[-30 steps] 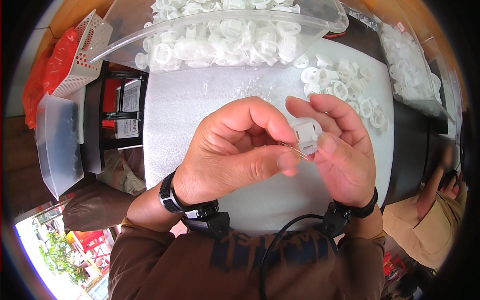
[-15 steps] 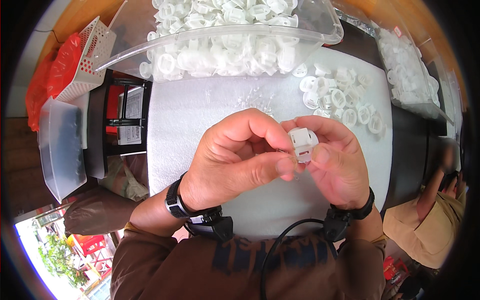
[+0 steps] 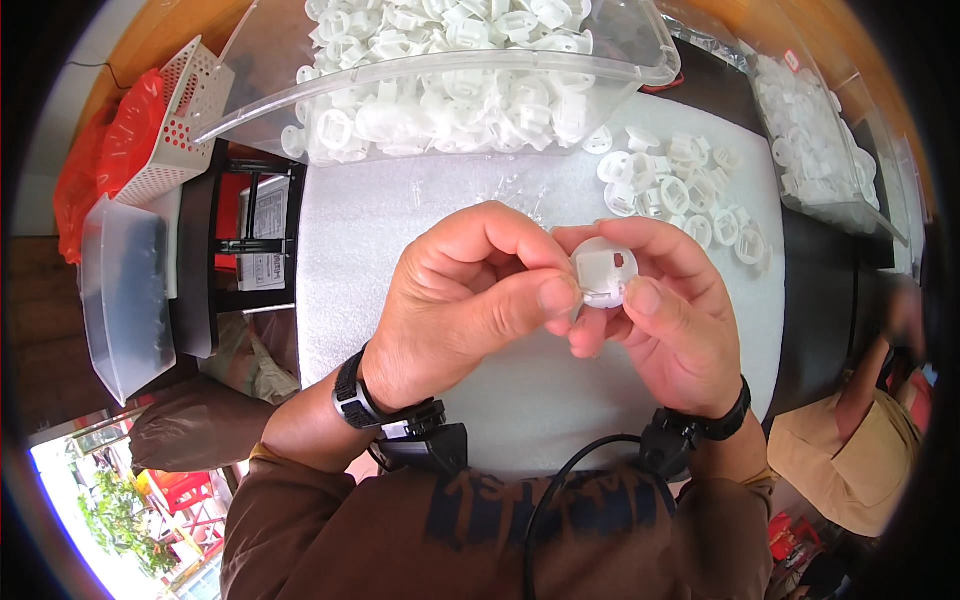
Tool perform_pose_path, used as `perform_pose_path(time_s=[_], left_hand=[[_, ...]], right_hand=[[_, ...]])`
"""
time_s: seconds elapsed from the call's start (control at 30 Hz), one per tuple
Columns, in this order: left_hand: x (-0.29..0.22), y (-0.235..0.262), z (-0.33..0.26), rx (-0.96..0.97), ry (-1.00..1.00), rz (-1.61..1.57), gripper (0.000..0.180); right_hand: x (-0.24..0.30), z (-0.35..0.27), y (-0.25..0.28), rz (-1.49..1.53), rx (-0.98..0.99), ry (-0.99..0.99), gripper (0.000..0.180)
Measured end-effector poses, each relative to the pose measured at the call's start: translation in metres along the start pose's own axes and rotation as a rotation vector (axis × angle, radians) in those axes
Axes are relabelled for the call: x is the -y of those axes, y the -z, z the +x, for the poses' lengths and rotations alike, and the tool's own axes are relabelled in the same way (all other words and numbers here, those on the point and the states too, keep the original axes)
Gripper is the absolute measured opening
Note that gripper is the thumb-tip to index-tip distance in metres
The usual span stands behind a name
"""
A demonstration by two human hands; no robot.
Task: Manually inserting small metal pins into white plastic housings for component assembly.
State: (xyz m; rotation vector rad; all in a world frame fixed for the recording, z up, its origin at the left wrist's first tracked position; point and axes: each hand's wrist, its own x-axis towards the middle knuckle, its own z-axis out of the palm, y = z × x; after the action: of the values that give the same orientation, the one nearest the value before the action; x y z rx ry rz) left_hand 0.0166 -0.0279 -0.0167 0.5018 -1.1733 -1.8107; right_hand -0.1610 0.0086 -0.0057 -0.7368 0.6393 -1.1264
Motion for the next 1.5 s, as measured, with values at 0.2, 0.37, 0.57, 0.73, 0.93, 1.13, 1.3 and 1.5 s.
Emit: perform_pose_path(time_s=[0.2, 0.37, 0.57, 0.73, 0.93, 1.13, 1.3, 1.5], left_hand=[[-0.005, -0.004, 0.0, -0.062, 0.031, 0.019, 0.012], [-0.009, -0.008, -0.002, -0.073, 0.059, 0.04, 0.016], [-0.01, -0.007, -0.003, -0.003, 0.03, -0.006, 0.009], [-0.01, -0.006, -0.004, 0.015, -0.018, 0.152, 0.007], [-0.008, -0.003, -0.004, 0.026, -0.104, 0.308, 0.007], [-0.007, -0.006, -0.004, 0.019, -0.1, 0.261, 0.008], [-0.008, -0.005, -0.004, 0.031, -0.155, 0.33, 0.008], [-0.009, -0.004, -0.005, 0.041, -0.163, 0.382, 0.009]], right_hand=[[-0.001, -0.002, -0.001, -0.025, 0.057, 0.074, 0.034], [0.0, -0.002, 0.0, -0.056, 0.064, 0.128, 0.032], [-0.002, -0.003, 0.002, -0.128, 0.067, 0.159, 0.03], [-0.002, -0.002, -0.001, -0.173, 0.021, 0.177, 0.031], [-0.002, -0.002, 0.0, -0.192, 0.073, 0.221, 0.029], [-0.002, -0.003, 0.002, -0.179, 0.111, 0.249, 0.03], [-0.003, -0.004, 0.002, -0.168, 0.108, 0.255, 0.03], [-0.003, -0.002, 0.006, -0.232, 0.147, 0.314, 0.033]])
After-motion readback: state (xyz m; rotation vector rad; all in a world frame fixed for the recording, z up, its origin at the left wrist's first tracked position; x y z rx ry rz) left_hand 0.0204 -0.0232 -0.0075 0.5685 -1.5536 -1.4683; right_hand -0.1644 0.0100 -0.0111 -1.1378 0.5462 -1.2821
